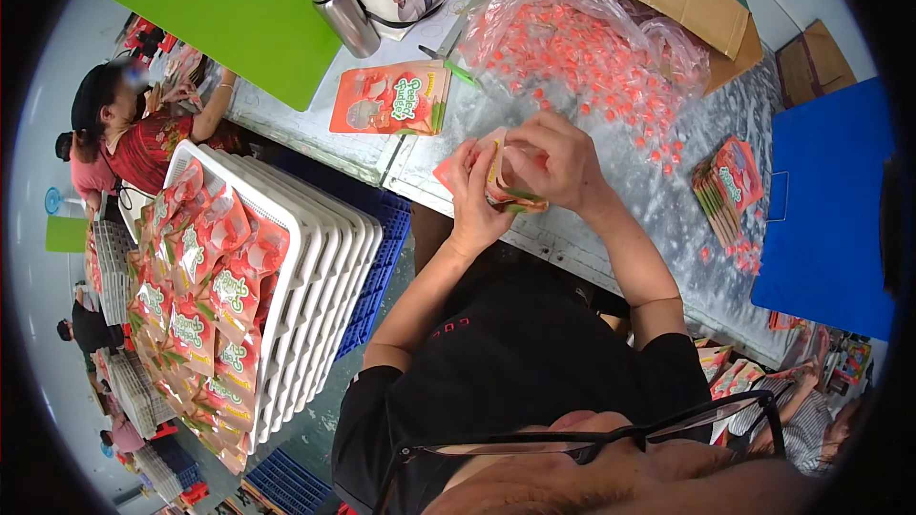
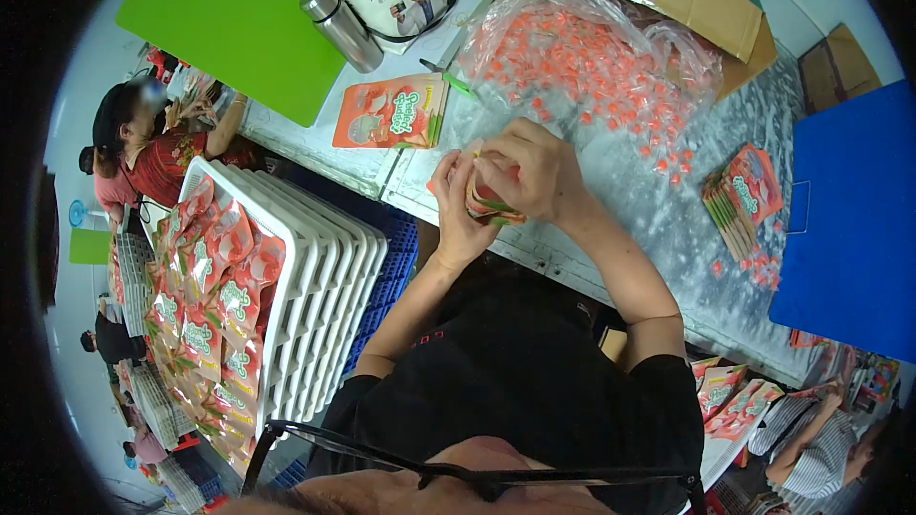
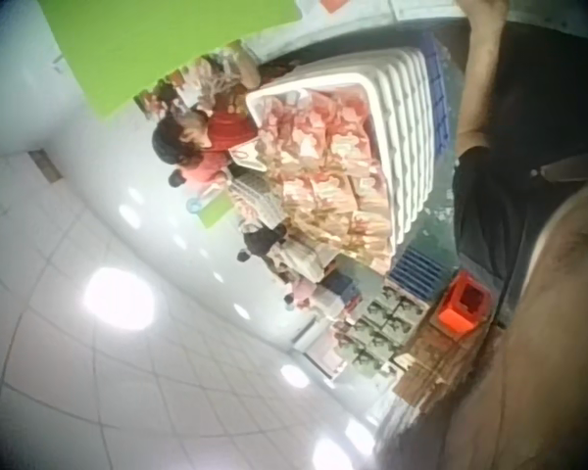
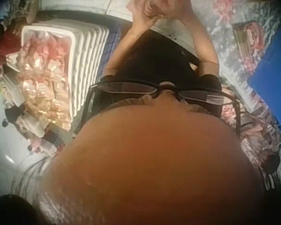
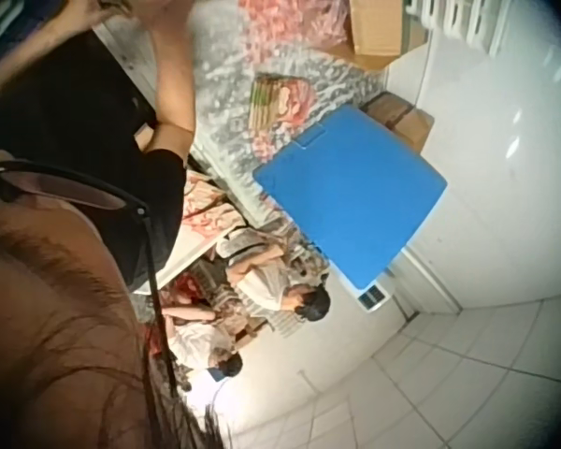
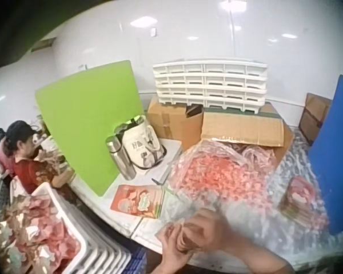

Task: Packing small red candies into individual plastic pouches and placing them on a stacking tray.

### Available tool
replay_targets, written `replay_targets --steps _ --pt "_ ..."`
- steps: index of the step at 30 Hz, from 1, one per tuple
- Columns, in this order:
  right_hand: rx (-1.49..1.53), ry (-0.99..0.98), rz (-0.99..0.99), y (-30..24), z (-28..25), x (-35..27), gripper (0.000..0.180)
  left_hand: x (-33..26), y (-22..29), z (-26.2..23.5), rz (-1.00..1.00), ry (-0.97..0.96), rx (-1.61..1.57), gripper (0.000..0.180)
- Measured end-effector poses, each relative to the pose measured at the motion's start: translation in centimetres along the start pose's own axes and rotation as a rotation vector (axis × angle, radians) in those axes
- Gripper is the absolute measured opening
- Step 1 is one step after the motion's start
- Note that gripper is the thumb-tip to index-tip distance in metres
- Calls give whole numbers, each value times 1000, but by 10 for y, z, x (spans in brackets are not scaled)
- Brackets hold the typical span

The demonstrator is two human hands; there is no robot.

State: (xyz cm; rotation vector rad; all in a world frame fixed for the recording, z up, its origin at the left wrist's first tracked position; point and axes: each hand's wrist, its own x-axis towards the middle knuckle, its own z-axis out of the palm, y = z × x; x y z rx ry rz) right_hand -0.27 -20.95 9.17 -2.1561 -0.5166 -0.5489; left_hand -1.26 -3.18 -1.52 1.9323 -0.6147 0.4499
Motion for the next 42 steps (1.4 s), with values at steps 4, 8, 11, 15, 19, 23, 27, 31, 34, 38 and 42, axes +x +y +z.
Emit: replay_targets --steps 4,8,11,15,19,23,27,31,34,38,42 --pt "44 155 18 -3 15 4 19 4 8 3 -42 -18 -18 112" --pt "593 264 82 6 25 0 20 3 11 5 -121 -26 -84 111" --pt "670 327 57 9 18 -3 20 6 13 4 -108 22 -138 109" --pt "266 54 -78 -9 3 -15 21 -7 -15 17 -185 211 -83 122" --pt "-15 -115 -172 -8 14 -25 27 -15 -14 25 -197 253 -103 127" --pt "-174 -229 -320 -4 5 -27 23 -17 -13 17 -101 241 -70 138" --pt "-220 -331 -373 10 -10 -26 19 -25 -34 -19 -149 134 -243 148" --pt "-179 -307 -381 7 -7 -29 17 2 -38 -41 -202 -102 -324 135" --pt "-188 -286 -336 2 -8 -26 17 14 -35 -51 -207 -215 -334 114" --pt "-463 -266 -440 -37 -12 -9 15 18 -38 -53 -145 -337 -271 103" --pt "-475 -433 -464 -24 7 -15 14 17 -36 -40 -141 -341 -360 92"
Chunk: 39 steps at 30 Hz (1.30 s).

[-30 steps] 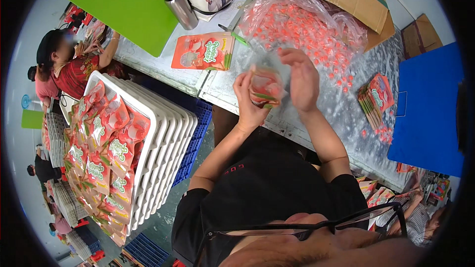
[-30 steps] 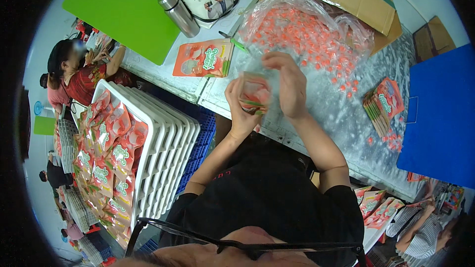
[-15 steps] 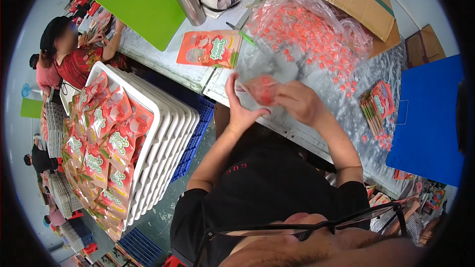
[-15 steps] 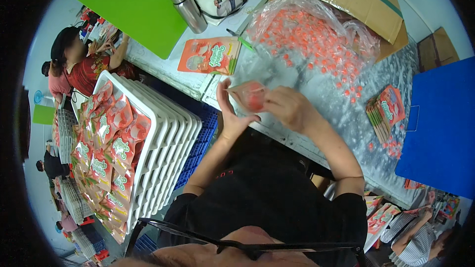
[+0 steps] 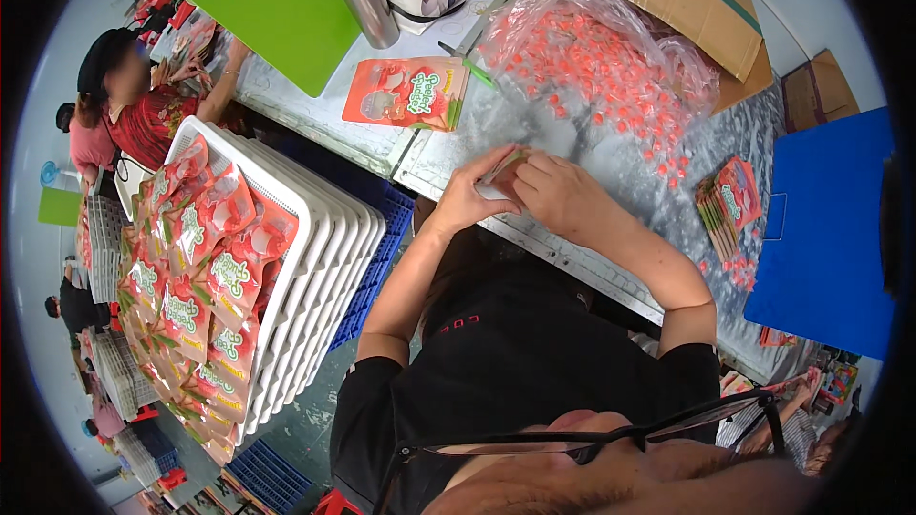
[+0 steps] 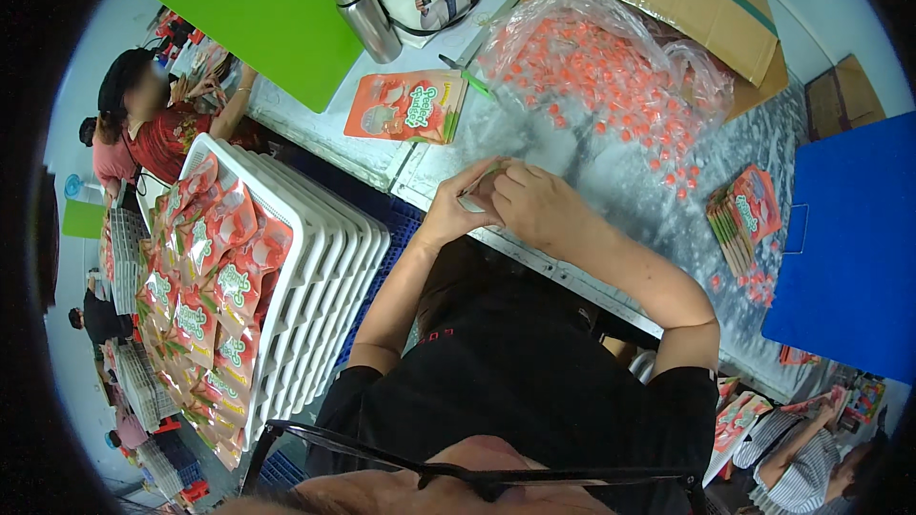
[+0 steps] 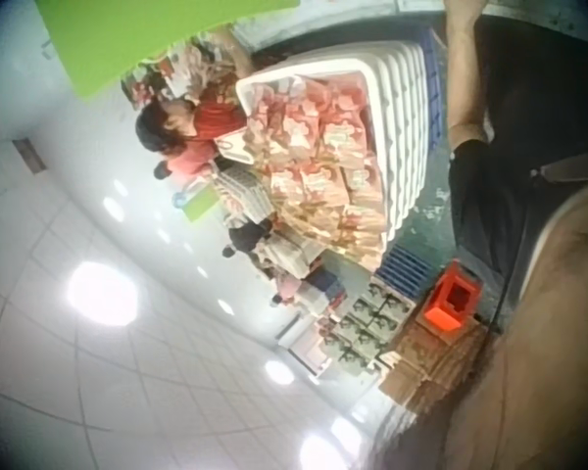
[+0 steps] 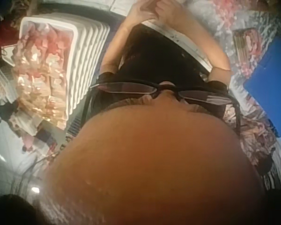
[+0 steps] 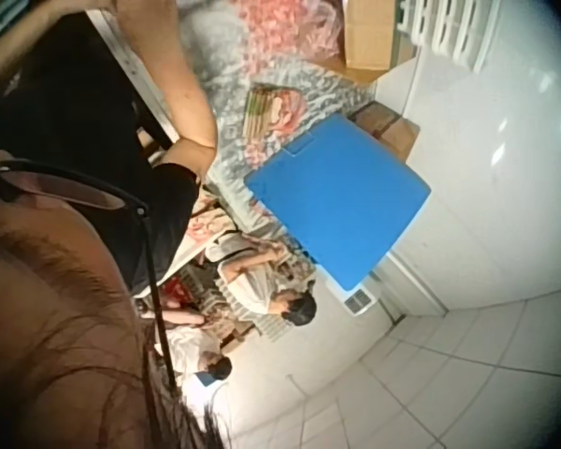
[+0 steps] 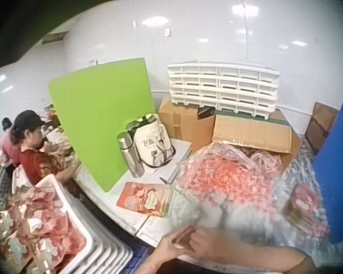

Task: Packing small red candies into individual plastic pouches and placing them on a stacking tray.

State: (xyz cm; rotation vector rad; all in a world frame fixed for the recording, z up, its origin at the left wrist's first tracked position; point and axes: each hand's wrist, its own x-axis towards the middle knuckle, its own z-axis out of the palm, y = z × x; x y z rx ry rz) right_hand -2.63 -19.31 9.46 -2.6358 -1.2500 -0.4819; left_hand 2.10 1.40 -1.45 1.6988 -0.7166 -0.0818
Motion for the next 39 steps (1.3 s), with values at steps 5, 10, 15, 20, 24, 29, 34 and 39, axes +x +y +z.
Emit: replay_targets --steps 5,10,15,20,24,29,34,39 --pt "-14 -351 102 -5 21 9 11 1 -12 5 27 47 6 81" --pt "214 -609 256 24 30 33 13 5 -19 15 -16 75 -73 70" --pt "187 9 101 12 8 36 15 7 -16 3 -181 211 -221 49" --pt "355 386 431 19 -12 23 20 1 -4 -2 -235 286 -264 32" --pt "965 220 731 39 43 -24 17 2 12 -8 -226 152 -383 23" --pt "1102 247 737 33 53 -31 14 -14 17 -11 -346 146 -541 28" --pt "1100 208 774 36 65 -42 13 -14 19 -5 -458 176 -569 32" --pt "1221 300 786 25 71 -34 17 -18 4 -4 -408 164 -596 27"
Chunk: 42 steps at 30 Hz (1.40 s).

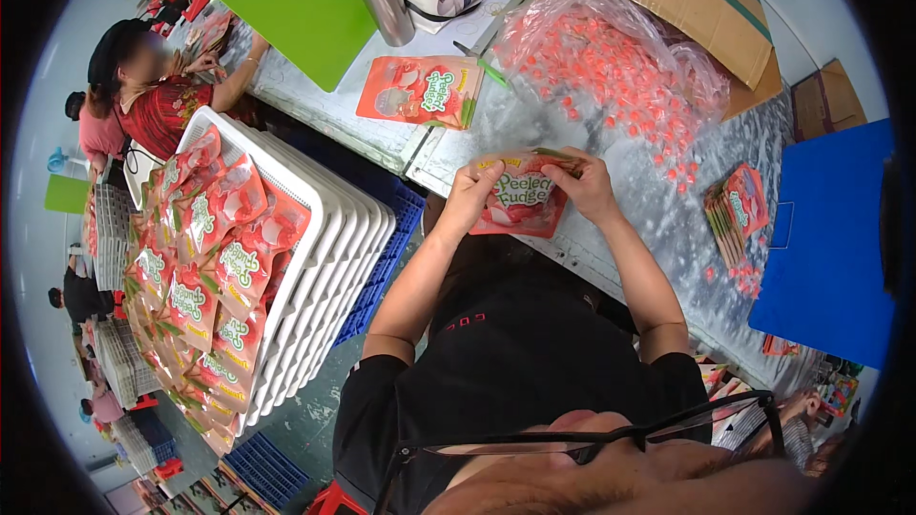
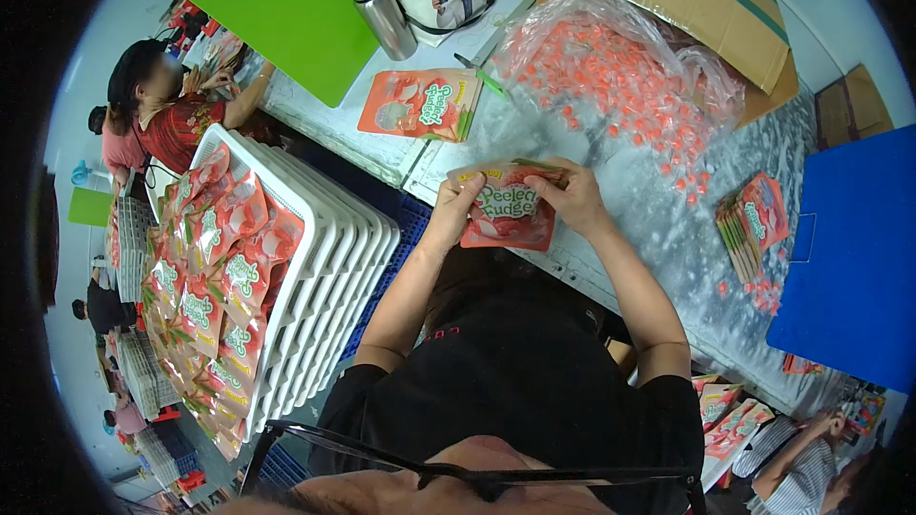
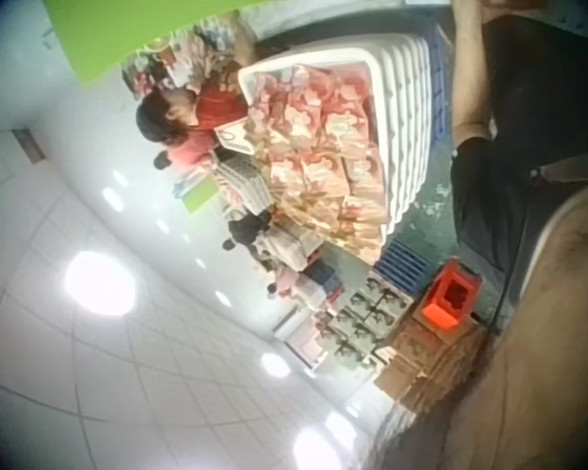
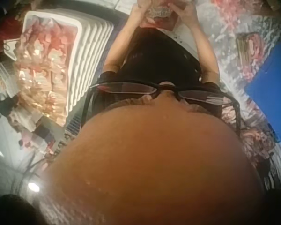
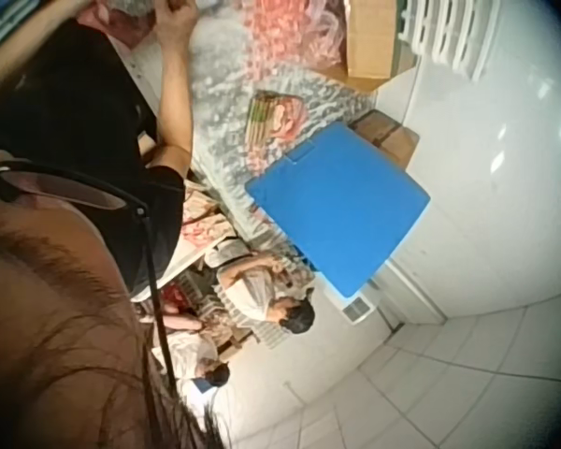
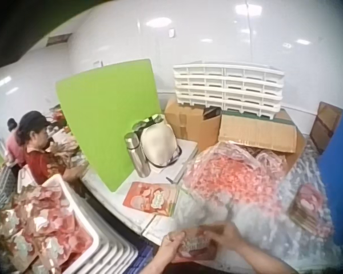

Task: Packing small red candies into individual plastic pouches and placing them on a stacking tray.

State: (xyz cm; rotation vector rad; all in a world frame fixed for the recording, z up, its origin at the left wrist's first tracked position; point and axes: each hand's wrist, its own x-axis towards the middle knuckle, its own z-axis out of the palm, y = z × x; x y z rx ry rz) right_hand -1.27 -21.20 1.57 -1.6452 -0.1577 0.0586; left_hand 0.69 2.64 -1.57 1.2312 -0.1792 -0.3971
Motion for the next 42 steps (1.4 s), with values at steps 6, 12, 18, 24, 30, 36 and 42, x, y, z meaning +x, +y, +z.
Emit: replay_targets --steps 6,12,18,24,30,36,42 --pt "180 -12 -14 31 6 1 22 2 -9 9 11 131 -20 24" --pt "267 19 -30 33 19 2 20 9 -12 4 -47 115 31 20" --pt "344 19 -10 51 20 4 18 13 -20 8 33 134 0 14" --pt "321 88 90 69 11 2 21 18 -22 11 111 159 -127 12" --pt "344 100 94 74 20 4 22 17 -18 6 -57 113 -68 20" --pt "348 160 116 91 21 2 20 21 -32 -9 -139 161 -39 18" --pt "456 258 178 105 28 2 17 24 -56 -28 -252 109 -265 35"
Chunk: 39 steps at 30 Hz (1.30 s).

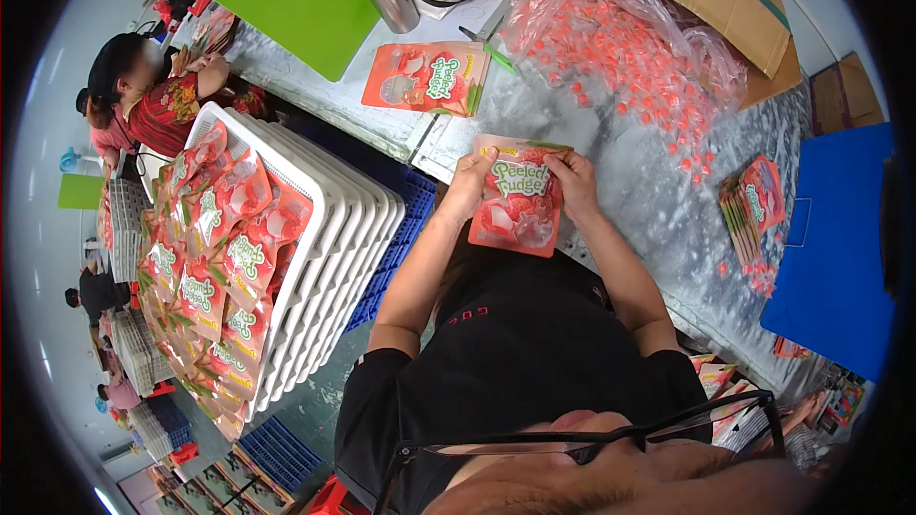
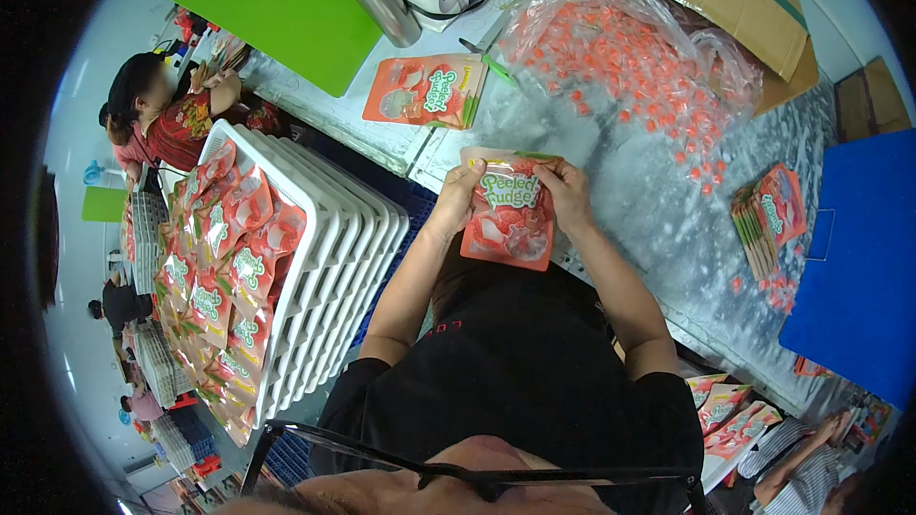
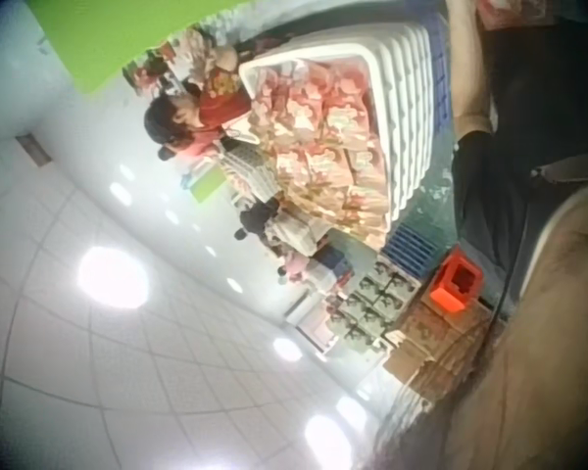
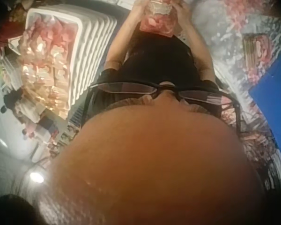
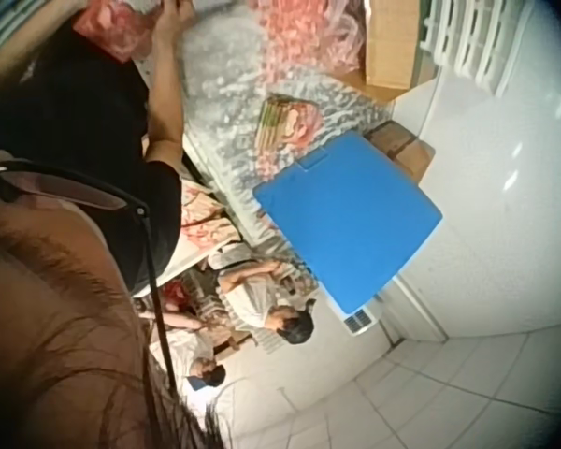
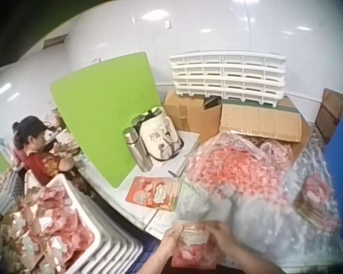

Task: Packing small red candies into individual plastic pouches and placing them on a stacking tray.

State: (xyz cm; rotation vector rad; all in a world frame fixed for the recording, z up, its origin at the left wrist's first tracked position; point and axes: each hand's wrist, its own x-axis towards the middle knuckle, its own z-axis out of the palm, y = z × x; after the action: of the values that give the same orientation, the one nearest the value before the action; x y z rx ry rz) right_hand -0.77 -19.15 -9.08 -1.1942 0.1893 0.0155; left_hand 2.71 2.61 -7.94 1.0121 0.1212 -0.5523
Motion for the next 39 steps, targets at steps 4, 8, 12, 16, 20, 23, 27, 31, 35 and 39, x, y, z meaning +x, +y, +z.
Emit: replay_targets --steps 4,8,12,16,20,23,27,31,35,39 --pt "5 88 -14 24 -4 9 17 27 -27 -16 138 160 308 42" --pt "161 245 -25 37 -10 15 15 2 -24 22 405 454 1011 50" --pt "260 263 -8 43 -10 18 15 -2 -34 19 495 521 1002 47" --pt "305 263 30 39 -10 17 16 1 -43 11 535 521 903 47" --pt "243 219 11 33 -13 18 18 2 -29 16 408 447 782 47" --pt "78 172 -5 42 -19 22 22 10 -8 25 398 372 576 47" --pt "76 48 33 9 7 7 27 26 -53 -16 522 463 612 42" --pt "277 103 90 20 -15 17 31 24 -25 13 510 413 703 33" --pt "297 -168 37 -17 6 29 42 -37 72 30 617 675 635 36" --pt "132 -178 42 -53 16 27 46 -98 192 -29 1040 1184 538 37"
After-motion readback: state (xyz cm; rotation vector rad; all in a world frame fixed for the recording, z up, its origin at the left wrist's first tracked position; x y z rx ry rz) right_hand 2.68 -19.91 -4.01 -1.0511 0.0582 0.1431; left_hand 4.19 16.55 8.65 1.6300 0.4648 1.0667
